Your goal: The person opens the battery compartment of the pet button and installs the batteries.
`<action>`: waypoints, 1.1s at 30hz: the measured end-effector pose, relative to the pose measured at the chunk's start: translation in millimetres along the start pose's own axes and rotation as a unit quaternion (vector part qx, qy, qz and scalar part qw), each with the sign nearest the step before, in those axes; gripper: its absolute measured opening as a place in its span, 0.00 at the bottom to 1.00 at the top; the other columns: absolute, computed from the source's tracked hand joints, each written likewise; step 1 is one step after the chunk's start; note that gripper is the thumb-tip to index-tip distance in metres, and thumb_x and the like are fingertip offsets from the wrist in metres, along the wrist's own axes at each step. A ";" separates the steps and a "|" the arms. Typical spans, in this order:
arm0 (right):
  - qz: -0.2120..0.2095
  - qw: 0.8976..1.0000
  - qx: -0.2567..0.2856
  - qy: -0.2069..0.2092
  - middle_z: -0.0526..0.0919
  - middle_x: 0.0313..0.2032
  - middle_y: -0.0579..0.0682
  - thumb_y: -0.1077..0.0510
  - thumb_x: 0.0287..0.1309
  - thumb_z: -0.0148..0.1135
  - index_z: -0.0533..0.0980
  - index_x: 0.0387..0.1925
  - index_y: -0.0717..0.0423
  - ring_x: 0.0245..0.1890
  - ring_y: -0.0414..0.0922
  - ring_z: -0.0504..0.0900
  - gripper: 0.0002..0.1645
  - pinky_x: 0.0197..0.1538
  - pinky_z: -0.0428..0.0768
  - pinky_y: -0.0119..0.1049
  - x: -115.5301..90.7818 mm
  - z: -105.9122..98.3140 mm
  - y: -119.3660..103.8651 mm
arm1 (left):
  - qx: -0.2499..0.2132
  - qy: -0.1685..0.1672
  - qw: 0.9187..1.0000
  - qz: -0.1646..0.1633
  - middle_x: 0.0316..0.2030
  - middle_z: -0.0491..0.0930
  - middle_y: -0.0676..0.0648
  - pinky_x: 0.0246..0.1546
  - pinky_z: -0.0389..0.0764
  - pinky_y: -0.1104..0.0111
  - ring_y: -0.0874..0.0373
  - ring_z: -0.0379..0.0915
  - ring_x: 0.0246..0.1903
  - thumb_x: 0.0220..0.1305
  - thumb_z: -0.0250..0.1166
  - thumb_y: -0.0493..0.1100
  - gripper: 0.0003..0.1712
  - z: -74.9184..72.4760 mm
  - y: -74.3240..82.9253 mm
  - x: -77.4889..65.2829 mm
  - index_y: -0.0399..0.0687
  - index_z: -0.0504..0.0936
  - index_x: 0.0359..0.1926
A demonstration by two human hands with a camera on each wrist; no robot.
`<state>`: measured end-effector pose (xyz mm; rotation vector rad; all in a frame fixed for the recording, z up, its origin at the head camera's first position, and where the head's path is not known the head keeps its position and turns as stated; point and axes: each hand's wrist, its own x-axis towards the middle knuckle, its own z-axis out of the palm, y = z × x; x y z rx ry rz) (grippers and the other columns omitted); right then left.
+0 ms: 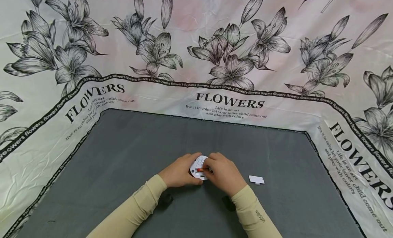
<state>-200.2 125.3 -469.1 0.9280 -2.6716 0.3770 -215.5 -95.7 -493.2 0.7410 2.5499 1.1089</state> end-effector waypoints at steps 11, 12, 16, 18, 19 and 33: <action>0.055 0.997 0.053 -0.026 0.86 0.49 0.47 0.56 0.59 0.82 0.84 0.35 0.46 0.45 0.44 0.84 0.10 0.47 0.86 0.44 -4.4 -7.8 7.3 | 0.010 0.005 1.000 -0.012 0.63 0.78 0.44 0.52 0.80 0.62 0.58 0.76 0.50 0.62 0.81 0.58 0.59 0.5 2.8 1.0 0.46 0.60 0.85; 0.060 0.996 0.062 -0.029 0.87 0.52 0.49 0.58 0.60 0.82 0.84 0.35 0.47 0.45 0.46 0.86 0.10 0.48 0.86 0.46 -4.6 -8.2 7.6 | 0.011 0.006 1.000 -0.012 0.63 0.78 0.44 0.53 0.80 0.62 0.57 0.76 0.51 0.62 0.81 0.58 0.59 0.6 2.8 1.0 0.46 0.61 0.85; 0.076 0.993 0.086 -0.038 0.87 0.59 0.55 0.61 0.61 0.80 0.83 0.34 0.48 0.47 0.51 0.90 0.10 0.49 0.86 0.51 -4.9 -6.4 7.9 | 0.014 0.008 1.000 -0.013 0.65 0.78 0.43 0.55 0.80 0.59 0.56 0.77 0.53 0.61 0.81 0.57 0.59 0.9 2.6 0.7 0.45 0.61 0.85; 0.080 0.992 0.092 -0.038 0.88 0.59 0.56 0.63 0.62 0.79 0.82 0.34 0.48 0.46 0.50 0.90 0.10 0.47 0.86 0.50 -4.7 -4.5 7.1 | 0.014 0.010 1.000 -0.010 0.65 0.78 0.42 0.55 0.80 0.59 0.56 0.77 0.53 0.61 0.82 0.57 0.59 1.4 2.0 0.7 0.45 0.61 0.84; 0.080 0.992 0.093 -0.038 0.89 0.58 0.55 0.63 0.62 0.78 0.82 0.34 0.48 0.44 0.48 0.90 0.10 0.47 0.86 0.48 -4.3 -3.7 6.6 | 0.014 0.011 1.000 -0.010 0.64 0.78 0.43 0.55 0.80 0.60 0.56 0.77 0.53 0.61 0.82 0.57 0.59 1.4 1.9 0.9 0.45 0.61 0.84; 0.075 0.994 0.081 -0.025 0.89 0.44 0.48 0.68 0.65 0.73 0.84 0.35 0.54 0.36 0.41 0.84 0.07 0.41 0.85 0.38 -1.6 -3.7 3.8 | 0.005 0.011 1.000 -0.024 0.67 0.77 0.42 0.58 0.79 0.59 0.55 0.76 0.56 0.59 0.82 0.57 0.60 1.5 4.6 1.5 0.45 0.61 0.85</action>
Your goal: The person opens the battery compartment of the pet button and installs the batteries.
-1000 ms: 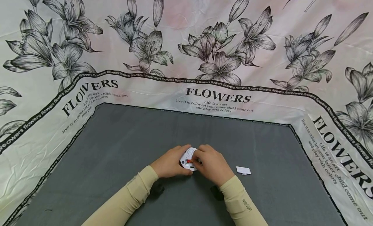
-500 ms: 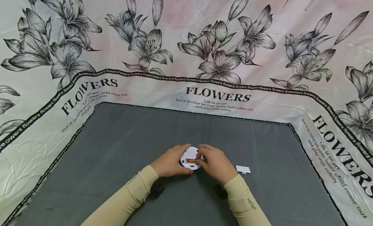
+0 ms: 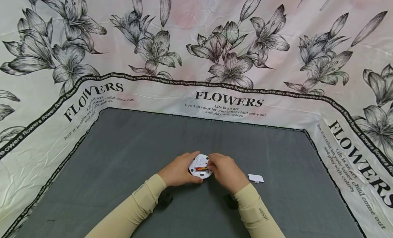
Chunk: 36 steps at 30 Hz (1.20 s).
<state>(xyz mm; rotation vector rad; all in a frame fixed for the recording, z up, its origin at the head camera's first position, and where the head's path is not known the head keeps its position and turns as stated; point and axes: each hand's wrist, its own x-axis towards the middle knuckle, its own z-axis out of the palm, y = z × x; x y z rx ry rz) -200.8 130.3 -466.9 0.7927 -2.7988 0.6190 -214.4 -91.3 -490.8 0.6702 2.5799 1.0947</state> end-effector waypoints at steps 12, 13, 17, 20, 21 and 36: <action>0.011 1.000 -0.012 0.022 0.89 0.48 0.50 0.68 0.57 0.79 0.86 0.32 0.53 0.38 0.46 0.87 0.09 0.42 0.87 0.43 -1.3 6.5 -3.4 | 0.003 0.001 1.000 0.000 0.67 0.77 0.41 0.54 0.80 0.59 0.55 0.76 0.54 0.58 0.84 0.54 0.61 2.3 2.3 0.0 0.43 0.61 0.84; 0.012 1.000 -0.012 0.024 0.88 0.48 0.50 0.67 0.57 0.80 0.86 0.31 0.53 0.39 0.46 0.88 0.09 0.42 0.87 0.43 -1.3 7.0 -3.6 | 0.004 0.000 1.000 0.001 0.67 0.77 0.40 0.52 0.80 0.60 0.55 0.76 0.53 0.58 0.84 0.54 0.61 2.4 2.2 -0.1 0.43 0.61 0.85; 0.016 0.999 -0.009 0.027 0.88 0.50 0.52 0.63 0.58 0.82 0.87 0.30 0.52 0.40 0.47 0.88 0.08 0.42 0.86 0.43 0.1 8.4 -4.3 | 0.009 -0.001 1.000 0.001 0.68 0.75 0.40 0.50 0.80 0.63 0.56 0.75 0.52 0.60 0.83 0.55 0.62 2.1 1.8 -0.5 0.44 0.58 0.86; 0.019 0.999 -0.004 0.027 0.89 0.51 0.53 0.62 0.59 0.81 0.87 0.31 0.53 0.39 0.46 0.88 0.07 0.41 0.86 0.42 1.4 7.8 -4.7 | 0.010 -0.001 1.000 0.000 0.69 0.75 0.41 0.51 0.79 0.63 0.56 0.75 0.52 0.61 0.82 0.55 0.62 1.1 0.5 -0.1 0.46 0.57 0.86; 0.020 0.999 -0.001 0.026 0.89 0.51 0.53 0.62 0.59 0.81 0.87 0.31 0.53 0.39 0.46 0.88 0.07 0.41 0.85 0.42 1.7 7.1 -4.6 | 0.010 0.000 1.000 0.001 0.70 0.75 0.41 0.51 0.80 0.62 0.56 0.75 0.52 0.61 0.82 0.55 0.62 0.9 -0.3 0.4 0.46 0.57 0.86; 0.051 0.998 -0.024 -0.016 0.90 0.53 0.49 0.57 0.62 0.80 0.87 0.39 0.46 0.54 0.51 0.89 0.07 0.55 0.86 0.52 -27.0 -20.2 32.8 | 0.008 0.007 1.000 -0.005 0.69 0.75 0.41 0.61 0.78 0.56 0.53 0.75 0.59 0.59 0.83 0.55 0.61 -1.3 -1.0 3.3 0.46 0.59 0.86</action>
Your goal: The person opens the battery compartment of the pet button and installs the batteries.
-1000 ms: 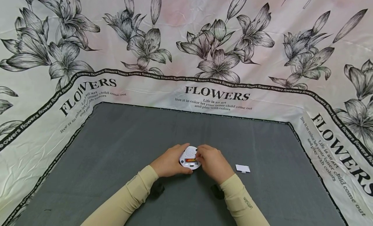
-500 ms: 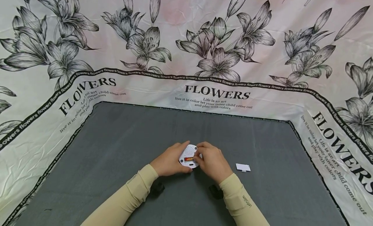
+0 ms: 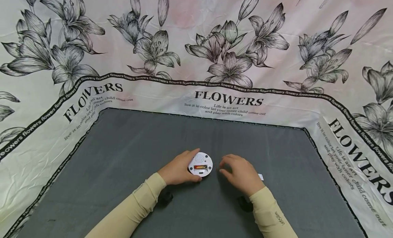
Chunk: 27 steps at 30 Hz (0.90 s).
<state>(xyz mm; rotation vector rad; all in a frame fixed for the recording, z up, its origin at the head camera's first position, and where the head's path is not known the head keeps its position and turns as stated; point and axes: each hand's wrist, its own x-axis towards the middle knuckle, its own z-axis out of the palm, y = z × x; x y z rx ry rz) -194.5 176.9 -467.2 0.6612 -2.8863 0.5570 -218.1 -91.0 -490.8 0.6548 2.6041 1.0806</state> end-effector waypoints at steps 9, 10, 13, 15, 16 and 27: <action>0.031 0.999 -0.020 -0.017 0.90 0.53 0.48 0.58 0.59 0.82 0.88 0.38 0.42 0.54 0.51 0.89 0.09 0.56 0.86 0.51 -31.5 -5.8 32.7 | 0.001 -0.001 1.000 0.002 0.69 0.75 0.42 0.61 0.77 0.57 0.54 0.75 0.58 0.59 0.82 0.55 0.61 2.3 0.7 0.5 0.48 0.59 0.86; 0.030 0.999 -0.020 -0.018 0.90 0.53 0.49 0.57 0.59 0.82 0.88 0.38 0.41 0.54 0.51 0.89 0.09 0.55 0.86 0.51 -33.0 -6.2 34.0 | -0.001 -0.002 1.000 -0.001 0.69 0.75 0.42 0.62 0.77 0.57 0.54 0.75 0.58 0.59 0.82 0.55 0.61 2.5 1.1 0.8 0.49 0.58 0.86; 0.027 0.999 -0.018 -0.021 0.90 0.55 0.50 0.57 0.58 0.82 0.89 0.37 0.41 0.55 0.52 0.89 0.09 0.55 0.86 0.52 -33.5 -4.3 35.2 | -0.001 -0.001 1.000 -0.003 0.70 0.75 0.42 0.62 0.77 0.57 0.55 0.75 0.59 0.59 0.82 0.55 0.61 2.7 1.5 1.0 0.49 0.59 0.86; 0.025 0.999 -0.022 -0.025 0.90 0.55 0.50 0.58 0.58 0.83 0.89 0.36 0.42 0.55 0.52 0.89 0.09 0.55 0.87 0.52 -32.0 -1.6 34.5 | -0.001 -0.001 1.000 -0.005 0.69 0.75 0.43 0.62 0.77 0.57 0.55 0.75 0.58 0.59 0.82 0.56 0.61 2.3 1.5 0.5 0.49 0.59 0.86; 0.025 0.999 -0.025 -0.026 0.90 0.55 0.50 0.58 0.57 0.83 0.89 0.36 0.42 0.55 0.53 0.89 0.09 0.54 0.87 0.52 -31.3 -0.1 34.0 | -0.002 -0.002 1.000 -0.006 0.69 0.75 0.43 0.62 0.77 0.57 0.55 0.75 0.58 0.59 0.82 0.56 0.61 2.2 1.6 0.3 0.49 0.59 0.86; -0.017 0.999 -0.038 0.012 0.83 0.32 0.36 0.58 0.58 0.82 0.86 0.33 0.40 0.37 0.37 0.79 0.11 0.40 0.81 0.39 -19.7 6.9 25.5 | -0.002 -0.005 1.000 -0.010 0.70 0.75 0.43 0.62 0.77 0.57 0.55 0.75 0.59 0.60 0.82 0.56 0.61 1.7 1.3 -0.6 0.50 0.59 0.86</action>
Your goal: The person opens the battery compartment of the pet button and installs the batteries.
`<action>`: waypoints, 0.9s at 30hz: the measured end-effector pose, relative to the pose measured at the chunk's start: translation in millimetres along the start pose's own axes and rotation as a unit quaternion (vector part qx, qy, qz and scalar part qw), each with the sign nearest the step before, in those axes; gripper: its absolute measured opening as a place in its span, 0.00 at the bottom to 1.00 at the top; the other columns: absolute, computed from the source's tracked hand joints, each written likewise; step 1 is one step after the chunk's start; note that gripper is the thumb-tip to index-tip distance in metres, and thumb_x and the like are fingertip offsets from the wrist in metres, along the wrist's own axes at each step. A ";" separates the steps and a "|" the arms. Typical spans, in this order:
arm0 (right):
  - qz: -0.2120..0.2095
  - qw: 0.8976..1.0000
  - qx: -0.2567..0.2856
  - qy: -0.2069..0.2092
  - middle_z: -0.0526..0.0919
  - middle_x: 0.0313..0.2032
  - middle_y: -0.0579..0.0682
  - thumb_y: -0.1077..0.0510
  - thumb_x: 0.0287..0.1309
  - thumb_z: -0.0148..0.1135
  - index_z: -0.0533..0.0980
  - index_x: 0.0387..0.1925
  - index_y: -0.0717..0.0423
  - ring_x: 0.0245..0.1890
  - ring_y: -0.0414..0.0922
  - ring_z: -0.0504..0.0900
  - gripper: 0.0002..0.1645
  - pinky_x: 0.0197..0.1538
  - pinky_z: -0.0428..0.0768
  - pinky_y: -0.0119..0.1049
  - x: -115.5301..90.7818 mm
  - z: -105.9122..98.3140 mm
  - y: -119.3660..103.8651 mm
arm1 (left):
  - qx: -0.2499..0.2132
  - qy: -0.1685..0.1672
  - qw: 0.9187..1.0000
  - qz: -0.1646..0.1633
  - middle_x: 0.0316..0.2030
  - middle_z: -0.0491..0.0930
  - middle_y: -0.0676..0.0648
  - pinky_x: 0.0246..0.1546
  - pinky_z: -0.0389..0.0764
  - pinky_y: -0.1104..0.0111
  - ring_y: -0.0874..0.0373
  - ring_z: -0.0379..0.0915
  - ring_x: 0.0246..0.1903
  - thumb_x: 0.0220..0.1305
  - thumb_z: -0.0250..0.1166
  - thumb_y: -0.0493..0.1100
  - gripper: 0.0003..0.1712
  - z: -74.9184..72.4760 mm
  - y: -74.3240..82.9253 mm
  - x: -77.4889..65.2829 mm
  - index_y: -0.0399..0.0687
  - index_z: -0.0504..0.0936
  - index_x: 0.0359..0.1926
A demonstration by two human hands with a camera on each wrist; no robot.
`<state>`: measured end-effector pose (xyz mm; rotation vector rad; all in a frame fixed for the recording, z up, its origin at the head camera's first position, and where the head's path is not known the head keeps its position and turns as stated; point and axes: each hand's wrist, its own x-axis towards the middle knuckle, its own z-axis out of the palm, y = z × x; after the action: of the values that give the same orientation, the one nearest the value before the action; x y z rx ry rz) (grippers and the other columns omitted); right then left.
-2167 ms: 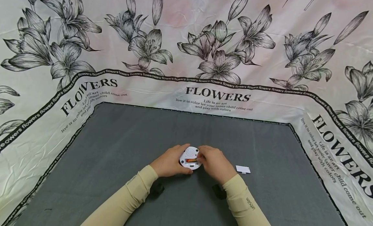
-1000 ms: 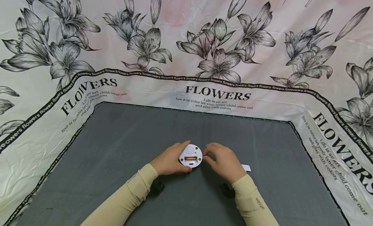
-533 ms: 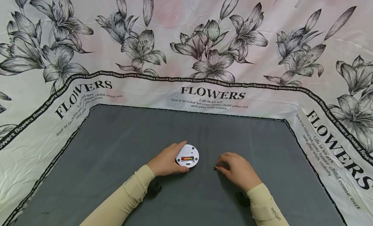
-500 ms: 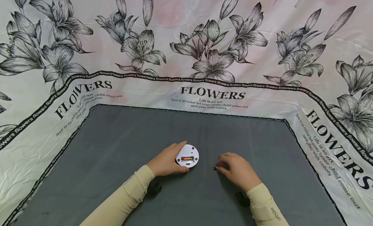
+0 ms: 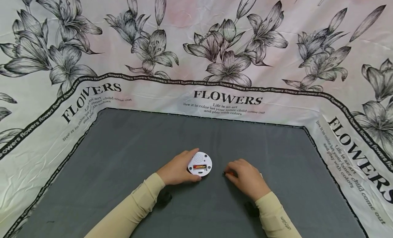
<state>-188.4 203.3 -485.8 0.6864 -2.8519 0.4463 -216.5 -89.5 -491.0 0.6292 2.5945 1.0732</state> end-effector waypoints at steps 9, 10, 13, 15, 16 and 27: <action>-0.047 0.998 0.021 0.033 0.82 0.32 0.36 0.59 0.60 0.81 0.86 0.35 0.41 0.38 0.37 0.78 0.10 0.41 0.81 0.39 18.4 -7.7 -21.9 | -0.004 -0.001 1.000 -0.001 0.70 0.75 0.43 0.62 0.77 0.57 0.55 0.75 0.59 0.59 0.82 0.56 0.61 -0.1 0.3 -0.2 0.51 0.59 0.86; -0.055 0.997 0.023 0.039 0.83 0.33 0.36 0.59 0.60 0.81 0.86 0.36 0.41 0.39 0.38 0.79 0.10 0.42 0.82 0.39 21.0 -8.4 -25.9 | -0.004 -0.002 1.000 0.000 0.70 0.75 0.43 0.62 0.77 0.57 0.55 0.75 0.59 0.60 0.82 0.56 0.61 -0.3 0.3 -0.2 0.51 0.59 0.86; -0.072 0.996 0.031 0.045 0.85 0.35 0.37 0.59 0.60 0.81 0.87 0.37 0.43 0.41 0.39 0.80 0.09 0.42 0.84 0.39 29.3 -7.7 -39.4 | -0.009 -0.005 1.000 0.001 0.70 0.74 0.43 0.60 0.78 0.58 0.55 0.75 0.58 0.60 0.82 0.56 0.61 -1.2 -0.3 -0.5 0.50 0.58 0.86; -0.082 0.995 0.036 0.042 0.86 0.37 0.37 0.59 0.59 0.82 0.87 0.37 0.43 0.43 0.38 0.81 0.10 0.43 0.84 0.39 35.4 -5.1 -49.1 | -0.010 -0.006 1.000 0.004 0.70 0.75 0.42 0.58 0.78 0.58 0.55 0.75 0.56 0.61 0.81 0.56 0.61 -1.9 -1.4 -0.6 0.49 0.58 0.86; -0.087 0.995 0.038 0.040 0.86 0.37 0.37 0.58 0.59 0.82 0.87 0.37 0.43 0.43 0.38 0.81 0.10 0.42 0.84 0.39 38.2 -3.3 -53.8 | -0.012 -0.008 1.000 0.006 0.70 0.75 0.42 0.57 0.79 0.59 0.56 0.75 0.55 0.61 0.81 0.56 0.61 -2.2 -1.9 -0.7 0.49 0.57 0.86; -0.118 0.991 0.054 0.025 0.85 0.38 0.40 0.58 0.58 0.82 0.87 0.36 0.45 0.42 0.39 0.78 0.09 0.41 0.82 0.35 50.7 15.8 -79.2 | -0.012 -0.008 0.999 0.044 0.70 0.75 0.40 0.54 0.81 0.61 0.53 0.75 0.57 0.61 0.79 0.50 0.58 -3.4 -5.2 0.0 0.43 0.58 0.86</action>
<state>-197.4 109.9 -469.2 1.0016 -2.6708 0.5726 -219.3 -94.9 -492.4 0.7506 2.5588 1.1192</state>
